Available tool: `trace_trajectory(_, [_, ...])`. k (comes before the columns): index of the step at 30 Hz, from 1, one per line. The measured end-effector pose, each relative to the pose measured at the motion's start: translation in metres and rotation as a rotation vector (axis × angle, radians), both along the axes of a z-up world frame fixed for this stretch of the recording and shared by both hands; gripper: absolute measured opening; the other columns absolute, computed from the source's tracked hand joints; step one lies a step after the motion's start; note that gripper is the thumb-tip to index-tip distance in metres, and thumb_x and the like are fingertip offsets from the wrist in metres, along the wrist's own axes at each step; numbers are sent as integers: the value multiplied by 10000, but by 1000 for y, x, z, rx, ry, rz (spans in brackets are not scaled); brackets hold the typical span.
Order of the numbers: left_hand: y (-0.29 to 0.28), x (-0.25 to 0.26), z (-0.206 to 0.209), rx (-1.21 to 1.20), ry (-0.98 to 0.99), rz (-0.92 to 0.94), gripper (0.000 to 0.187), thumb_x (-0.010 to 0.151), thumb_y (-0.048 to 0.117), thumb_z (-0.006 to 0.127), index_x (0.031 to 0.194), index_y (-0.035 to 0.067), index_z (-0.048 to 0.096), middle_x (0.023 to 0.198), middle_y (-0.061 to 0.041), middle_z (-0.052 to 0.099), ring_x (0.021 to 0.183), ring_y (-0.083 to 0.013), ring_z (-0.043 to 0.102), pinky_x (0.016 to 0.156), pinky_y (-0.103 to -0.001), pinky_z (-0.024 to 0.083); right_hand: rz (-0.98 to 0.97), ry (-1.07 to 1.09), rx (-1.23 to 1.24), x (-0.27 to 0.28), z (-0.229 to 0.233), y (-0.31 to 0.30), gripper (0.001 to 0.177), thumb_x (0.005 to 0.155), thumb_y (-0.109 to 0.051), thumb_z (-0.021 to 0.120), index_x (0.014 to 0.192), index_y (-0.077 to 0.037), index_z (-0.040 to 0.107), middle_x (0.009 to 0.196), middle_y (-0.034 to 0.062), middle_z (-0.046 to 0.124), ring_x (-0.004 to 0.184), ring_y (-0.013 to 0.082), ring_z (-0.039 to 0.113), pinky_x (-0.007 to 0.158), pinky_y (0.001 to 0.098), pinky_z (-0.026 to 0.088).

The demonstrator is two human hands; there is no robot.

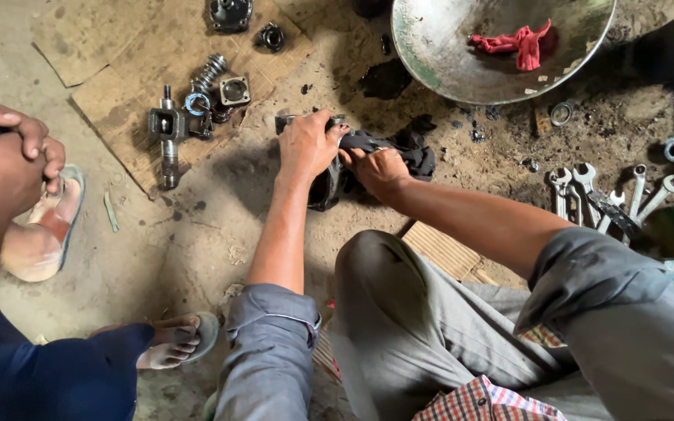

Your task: The person cleans a mechanical engine component using a black cloth and liquid from a plastic bottle while sitting on the floor. They wipe the interior surfaces of the part and handle various wrenches and metal components.

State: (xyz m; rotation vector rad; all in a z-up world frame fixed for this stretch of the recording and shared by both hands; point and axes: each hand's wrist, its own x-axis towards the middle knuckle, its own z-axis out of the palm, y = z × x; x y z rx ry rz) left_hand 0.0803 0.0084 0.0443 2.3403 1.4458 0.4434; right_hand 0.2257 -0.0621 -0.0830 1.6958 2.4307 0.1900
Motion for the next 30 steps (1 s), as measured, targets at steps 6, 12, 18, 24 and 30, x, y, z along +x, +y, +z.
trace_trajectory(6, [5,2,0,-52,15,7,346,889,409,761,965,73,722,856,-204,733,826,-415,725,725,-538,546,-85,12,-349,-2,14,-8,763,1044,-21,440,1728,-91,110,1007,131,712,633,178,674,504,351,507])
trace_trajectory(12, [5,2,-2,-51,18,13,346,904,399,759,952,60,708,850,-209,731,846,-425,717,734,-549,543,-169,259,-119,-2,47,-50,760,921,-80,464,1576,39,96,1527,332,412,548,268,679,437,397,555])
trace_trajectory(18, [3,4,-1,-3,2,6,304,890,367,779,949,76,719,861,-215,725,851,-462,690,719,-573,527,-443,1206,-173,59,75,-65,799,886,85,534,1626,-57,269,1643,215,297,1355,336,437,1040,376,468])
trace_trajectory(24, [3,1,0,11,-38,-9,292,885,362,774,965,86,724,855,-213,723,843,-463,691,717,-567,532,-541,2245,-552,116,61,-62,784,804,161,499,1566,5,404,1564,186,494,1385,257,545,1137,368,485])
trace_trajectory(30, [-1,-3,-5,58,-47,-6,280,879,348,793,955,85,734,821,-213,717,809,-464,685,692,-566,527,45,1494,-426,108,126,-64,815,783,132,596,1554,-86,446,1467,233,576,1260,296,599,1029,364,519])
